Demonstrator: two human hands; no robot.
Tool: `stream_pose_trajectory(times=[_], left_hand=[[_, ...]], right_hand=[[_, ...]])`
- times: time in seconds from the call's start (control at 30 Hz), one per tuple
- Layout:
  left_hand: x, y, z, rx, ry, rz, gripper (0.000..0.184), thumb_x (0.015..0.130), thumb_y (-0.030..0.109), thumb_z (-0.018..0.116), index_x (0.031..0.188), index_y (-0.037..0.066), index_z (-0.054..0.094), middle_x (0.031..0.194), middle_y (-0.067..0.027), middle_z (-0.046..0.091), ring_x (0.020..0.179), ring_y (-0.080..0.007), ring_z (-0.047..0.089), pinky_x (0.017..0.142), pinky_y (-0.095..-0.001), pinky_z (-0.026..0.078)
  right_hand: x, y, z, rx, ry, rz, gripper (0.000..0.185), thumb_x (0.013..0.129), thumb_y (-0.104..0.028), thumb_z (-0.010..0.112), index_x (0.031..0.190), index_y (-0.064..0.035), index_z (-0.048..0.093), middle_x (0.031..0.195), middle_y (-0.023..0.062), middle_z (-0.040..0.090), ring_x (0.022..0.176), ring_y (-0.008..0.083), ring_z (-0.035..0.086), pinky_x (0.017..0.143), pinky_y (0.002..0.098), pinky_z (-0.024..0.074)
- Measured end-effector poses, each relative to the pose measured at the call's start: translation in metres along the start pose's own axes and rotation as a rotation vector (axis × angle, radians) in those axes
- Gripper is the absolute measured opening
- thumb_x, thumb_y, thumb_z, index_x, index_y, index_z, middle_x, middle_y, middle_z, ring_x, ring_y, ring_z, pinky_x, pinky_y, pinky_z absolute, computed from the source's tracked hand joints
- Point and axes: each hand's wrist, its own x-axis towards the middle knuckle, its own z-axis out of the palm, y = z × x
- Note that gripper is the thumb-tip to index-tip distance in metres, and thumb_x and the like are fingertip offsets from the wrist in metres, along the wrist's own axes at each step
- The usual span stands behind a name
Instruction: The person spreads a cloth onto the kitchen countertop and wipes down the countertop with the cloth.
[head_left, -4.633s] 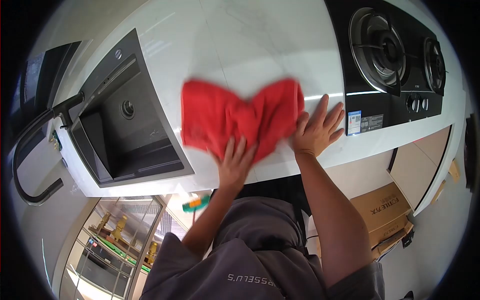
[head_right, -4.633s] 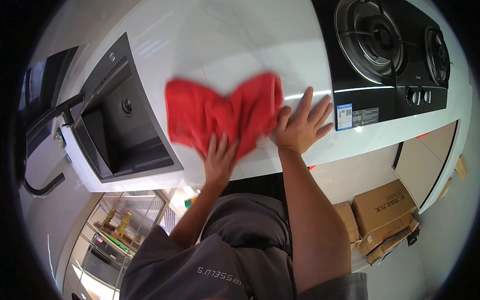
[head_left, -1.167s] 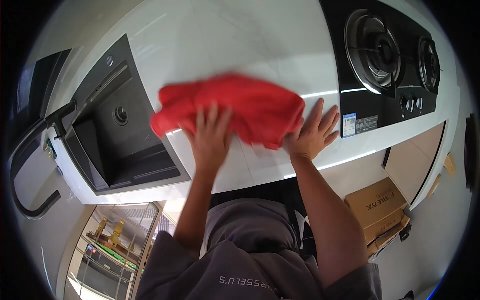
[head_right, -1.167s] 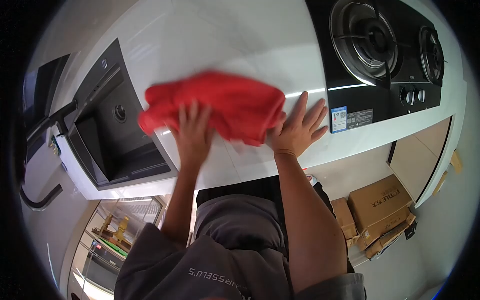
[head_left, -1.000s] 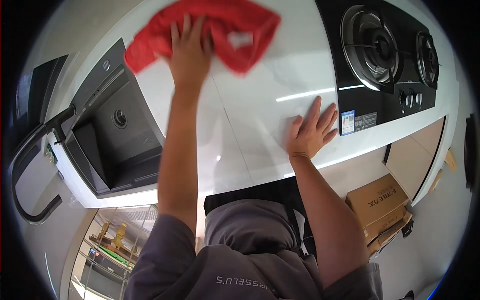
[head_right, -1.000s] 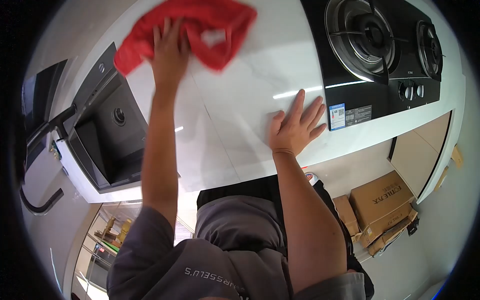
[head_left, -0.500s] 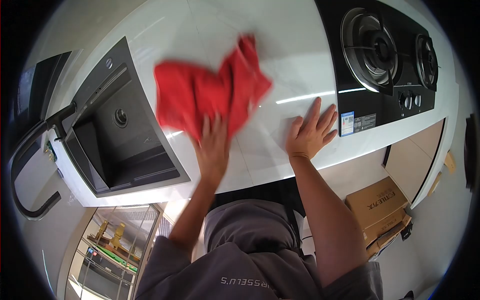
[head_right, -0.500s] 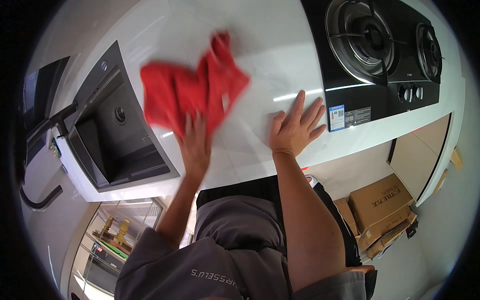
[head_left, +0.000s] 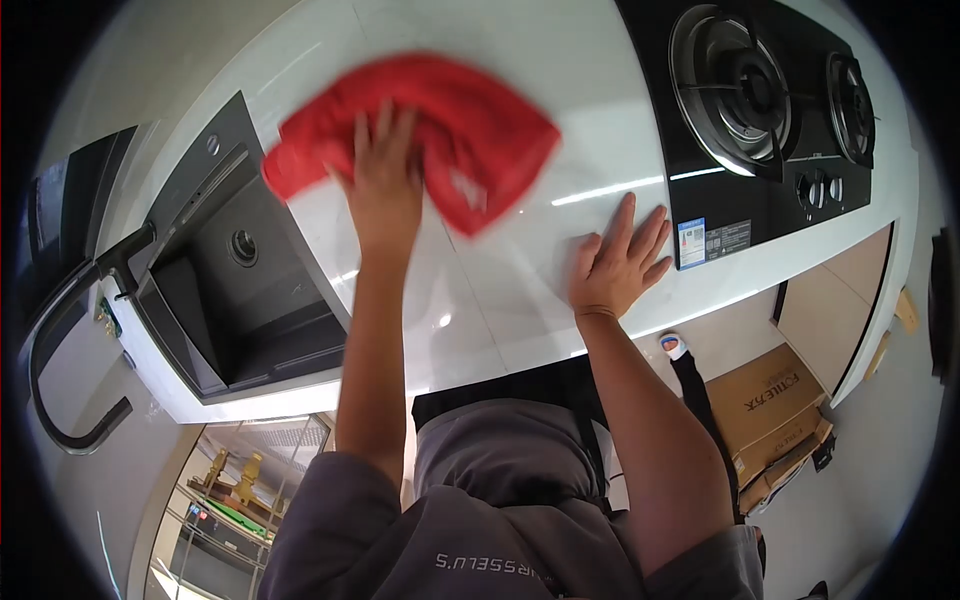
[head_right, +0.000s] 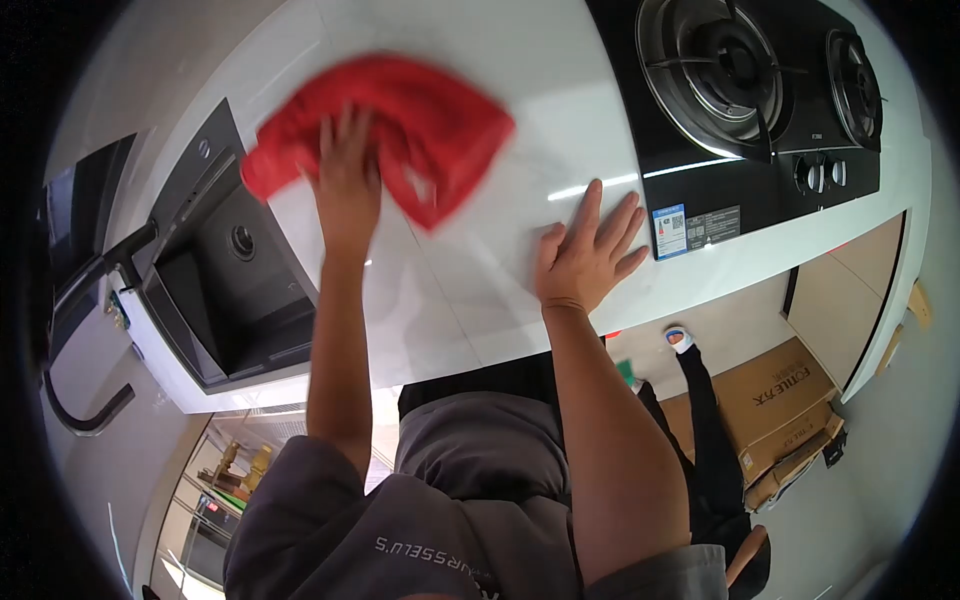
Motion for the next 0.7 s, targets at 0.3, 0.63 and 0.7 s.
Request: stream_pose_trajectory(times=[0.3, 0.63, 0.7], left_hand=[[0.127, 0.005, 0.005, -0.037, 0.097, -0.007, 0.044, 0.1, 0.022, 0.045, 0.143, 0.021, 0.044, 0.15, -0.007, 0.042, 0.14, -0.033, 0.035, 0.105, -0.0723, 0.023], [-0.226, 0.053, -0.005, -0.208, -0.272, -0.01, 0.048, 0.087, 0.012, 0.062, 0.135, 0.013, 0.055, 0.145, -0.0071, 0.049, 0.136, -0.0312, 0.042, 0.11, -0.0599, 0.028], [-0.242, 0.051, -0.007, -0.087, -0.259, 0.067, 0.049, 0.087, 0.012, 0.062, 0.135, 0.016, 0.056, 0.144, -0.0062, 0.05, 0.136, -0.0306, 0.043, 0.109, -0.0605, 0.029]], right_hand=[[0.001, -0.001, 0.001, -0.003, 0.037, -0.018, 0.066, 0.088, -0.04, 0.04, 0.152, -0.0282, 0.031, 0.158, 0.0207, 0.02, 0.147, 0.0393, 0.017, 0.111, 0.0669, 0.0117], [0.0, -0.001, -0.002, 0.009, 0.025, -0.019, 0.066, 0.089, -0.044, 0.039, 0.152, -0.0283, 0.03, 0.157, 0.0217, 0.021, 0.147, 0.0394, 0.017, 0.111, 0.0668, 0.0096], [0.0, -0.003, -0.004, 0.01, 0.024, -0.011, 0.065, 0.09, -0.047, 0.037, 0.152, -0.0283, 0.03, 0.158, 0.0215, 0.02, 0.147, 0.0394, 0.017, 0.111, 0.0669, 0.0092]])
